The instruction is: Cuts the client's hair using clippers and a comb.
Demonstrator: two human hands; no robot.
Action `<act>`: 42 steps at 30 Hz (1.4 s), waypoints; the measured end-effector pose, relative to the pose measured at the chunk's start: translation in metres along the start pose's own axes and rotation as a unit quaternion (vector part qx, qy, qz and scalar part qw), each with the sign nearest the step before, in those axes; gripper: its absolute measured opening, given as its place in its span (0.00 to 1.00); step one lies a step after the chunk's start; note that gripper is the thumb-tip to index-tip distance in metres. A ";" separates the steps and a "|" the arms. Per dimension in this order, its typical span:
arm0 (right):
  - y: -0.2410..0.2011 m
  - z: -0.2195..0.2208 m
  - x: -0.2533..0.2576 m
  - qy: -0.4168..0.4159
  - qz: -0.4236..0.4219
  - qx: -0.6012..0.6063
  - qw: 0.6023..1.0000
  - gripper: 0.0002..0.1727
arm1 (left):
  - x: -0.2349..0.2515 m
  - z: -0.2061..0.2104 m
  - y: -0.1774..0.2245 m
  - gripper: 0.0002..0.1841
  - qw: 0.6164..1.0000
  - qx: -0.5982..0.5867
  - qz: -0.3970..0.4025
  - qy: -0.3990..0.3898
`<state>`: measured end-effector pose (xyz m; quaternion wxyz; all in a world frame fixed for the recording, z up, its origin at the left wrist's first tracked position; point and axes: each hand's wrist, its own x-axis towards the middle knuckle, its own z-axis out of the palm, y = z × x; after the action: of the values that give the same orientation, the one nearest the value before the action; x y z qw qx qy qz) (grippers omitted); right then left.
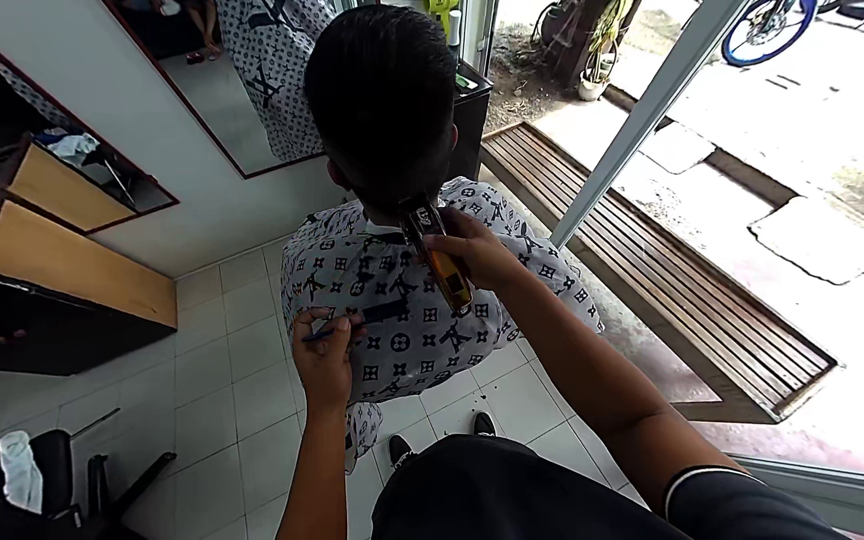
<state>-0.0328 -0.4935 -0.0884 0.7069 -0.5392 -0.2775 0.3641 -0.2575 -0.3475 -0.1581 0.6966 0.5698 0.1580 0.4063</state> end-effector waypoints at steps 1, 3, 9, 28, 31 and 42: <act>0.000 0.000 0.001 0.002 -0.011 0.001 1.000 0.28 | -0.001 -0.002 -0.002 0.14 1.000 -0.014 0.007 -0.007; 0.004 -0.001 0.003 -0.003 -0.044 -0.006 0.999 0.30 | -0.002 -0.005 -0.005 0.14 0.999 -0.038 0.015 -0.018; 0.003 -0.003 0.004 -0.003 -0.042 0.014 0.999 0.29 | 0.001 -0.009 -0.008 0.16 0.996 -0.077 0.023 -0.030; 0.010 0.042 0.003 0.092 -0.053 -0.022 0.994 0.34 | 0.001 -0.025 -0.014 0.15 0.958 -0.282 -0.006 -0.053; 0.016 0.055 0.005 0.113 -0.086 -0.029 0.989 0.36 | 0.003 -0.028 -0.015 0.13 0.947 -0.316 -0.020 -0.051; 0.029 0.093 0.017 0.183 -0.076 0.016 0.980 0.38 | 0.010 -0.036 -0.016 0.13 0.903 -0.421 -0.059 -0.067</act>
<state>-0.1023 -0.4229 -0.0916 0.7797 -0.5630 -0.1778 0.2085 -0.2702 -0.3164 -0.1811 0.9033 0.2391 -0.0419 0.3538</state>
